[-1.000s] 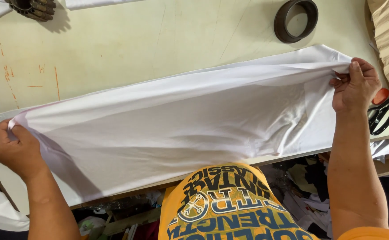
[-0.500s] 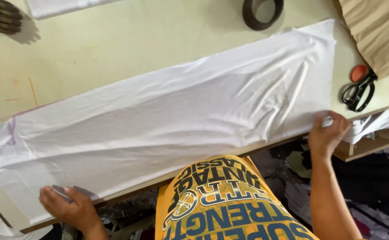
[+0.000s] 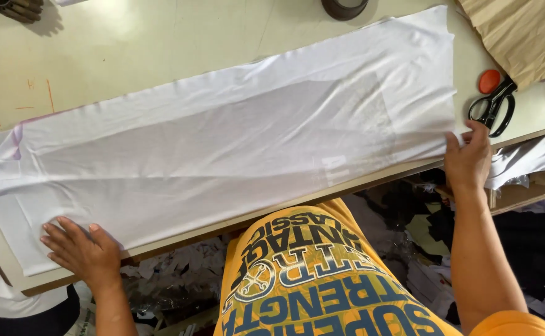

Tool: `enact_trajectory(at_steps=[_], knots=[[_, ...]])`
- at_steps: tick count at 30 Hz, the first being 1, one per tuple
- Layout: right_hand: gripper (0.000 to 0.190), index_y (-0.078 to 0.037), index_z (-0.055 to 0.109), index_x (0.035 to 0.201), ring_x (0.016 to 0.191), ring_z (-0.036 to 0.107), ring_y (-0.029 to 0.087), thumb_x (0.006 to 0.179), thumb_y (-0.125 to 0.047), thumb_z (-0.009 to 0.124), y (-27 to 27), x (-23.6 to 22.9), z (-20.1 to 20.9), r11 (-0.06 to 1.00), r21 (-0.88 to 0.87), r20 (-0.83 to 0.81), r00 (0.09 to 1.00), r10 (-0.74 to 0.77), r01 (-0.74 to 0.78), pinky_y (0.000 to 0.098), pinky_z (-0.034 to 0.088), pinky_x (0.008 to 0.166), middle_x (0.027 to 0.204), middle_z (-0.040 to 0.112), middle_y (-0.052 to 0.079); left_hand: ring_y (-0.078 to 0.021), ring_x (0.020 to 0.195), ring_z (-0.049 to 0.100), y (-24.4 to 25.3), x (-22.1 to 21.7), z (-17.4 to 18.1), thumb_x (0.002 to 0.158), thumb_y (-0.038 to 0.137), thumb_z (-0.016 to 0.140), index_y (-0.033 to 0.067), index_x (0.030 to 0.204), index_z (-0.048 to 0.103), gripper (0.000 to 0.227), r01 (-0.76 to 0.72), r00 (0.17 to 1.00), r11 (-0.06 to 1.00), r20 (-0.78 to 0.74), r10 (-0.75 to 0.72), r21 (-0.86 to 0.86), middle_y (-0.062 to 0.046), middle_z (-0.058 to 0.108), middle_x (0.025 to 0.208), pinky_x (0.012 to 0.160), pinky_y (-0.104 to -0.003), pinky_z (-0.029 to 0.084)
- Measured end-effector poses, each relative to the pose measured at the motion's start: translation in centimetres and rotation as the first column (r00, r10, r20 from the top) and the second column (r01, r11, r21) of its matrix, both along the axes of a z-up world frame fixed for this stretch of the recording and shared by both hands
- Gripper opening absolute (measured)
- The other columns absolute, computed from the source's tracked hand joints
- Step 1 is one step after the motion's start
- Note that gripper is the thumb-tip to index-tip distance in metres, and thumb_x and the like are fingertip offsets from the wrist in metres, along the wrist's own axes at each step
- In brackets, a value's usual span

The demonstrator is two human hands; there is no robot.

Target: The person uses shears to cut a piece of white fabric along the edge of a brown paper pattern. They then fold the fabric, place the pattern on top, and cut the fabric again to match the pattern shape.

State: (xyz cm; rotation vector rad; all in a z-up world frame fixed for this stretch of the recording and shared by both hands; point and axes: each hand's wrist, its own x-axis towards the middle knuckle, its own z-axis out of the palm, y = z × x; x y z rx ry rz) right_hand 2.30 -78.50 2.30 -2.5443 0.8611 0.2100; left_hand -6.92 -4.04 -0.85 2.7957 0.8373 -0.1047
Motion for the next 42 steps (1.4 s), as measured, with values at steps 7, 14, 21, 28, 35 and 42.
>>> enact_trajectory(at_steps=[7,14,21,28,35,42], knots=[[0.031,0.012,0.061,0.141,0.133,0.053,0.042,0.111,0.004,0.066,6.0,1.1,-3.0,0.889,-0.154,0.465,0.763,0.45,-0.431,0.0533,0.051,0.115,0.141,0.055,0.028,-0.0405,0.161,0.005,-3.0,1.2,1.6,0.12,0.028,0.035,0.0052,0.172,0.021,0.059,-0.026,0.996,0.999,0.083,0.028,-0.029,-0.018,0.014,0.177,0.127,-0.064,0.006],[0.087,-0.034,-0.004,0.17,0.165,-0.008,0.032,0.1,-0.079,0.02,5.9,2.9,-3.2,0.872,-0.079,-0.099,0.875,0.475,-0.482,0.057,-0.005,0.131,0.18,-0.008,0.0,-0.0481,0.161,0.001,-2.9,1.8,1.3,0.11,0.03,0.036,0.0044,0.173,0.023,0.069,0.034,0.999,0.999,-0.029,-0.035,-0.032,-0.023,0.008,0.177,0.123,-0.074,0.002],[0.049,0.003,0.055,0.157,0.151,0.027,0.053,0.113,-0.018,0.06,0.7,4.9,-3.3,0.853,-0.326,0.12,0.877,0.466,-0.408,0.0785,0.033,0.105,0.165,0.042,0.029,-0.0402,0.161,0.002,-0.7,3.3,0.1,0.113,0.039,0.027,0.0024,0.172,0.026,0.07,0.02,0.997,1.0,0.076,-0.018,-0.021,-0.015,0.01,0.178,0.126,-0.069,0.0],[0.047,0.008,0.052,0.152,0.14,0.04,0.045,0.107,0.002,0.063,2.4,19.3,0.2,0.849,-0.128,0.263,0.808,0.527,-0.512,0.0606,0.037,0.114,0.152,0.051,0.029,-0.0535,0.139,0.049,6.5,12.1,-2.0,0.101,-0.01,0.07,-0.0128,0.149,0.064,0.048,0.265,0.885,0.909,0.294,-0.361,0.321,-0.034,0.058,0.156,0.095,-0.071,0.039],[0.015,0.002,0.065,0.122,0.104,0.06,0.039,0.117,-0.012,0.063,1.0,21.0,3.6,0.886,0.073,-0.004,0.888,0.46,-0.458,0.0534,0.047,0.084,0.116,0.066,0.022,-0.0611,0.15,0.023,6.1,14.7,-1.0,0.117,0.031,0.042,-0.0106,0.166,0.042,0.064,0.266,0.955,0.956,0.105,-0.279,0.124,-0.038,0.027,0.168,0.101,-0.089,0.025],[0.019,0.011,0.069,0.128,0.108,0.063,0.042,0.109,0.014,0.072,-3.1,20.1,-1.4,0.768,-0.166,0.336,0.696,0.634,-0.619,0.0516,0.053,0.088,0.121,0.065,0.027,-0.0509,0.157,0.012,5.0,16.8,-1.6,0.121,0.035,0.036,-0.0022,0.173,0.035,0.064,0.181,0.98,0.979,0.07,-0.189,0.098,-0.025,0.016,0.174,0.114,-0.082,0.014]])
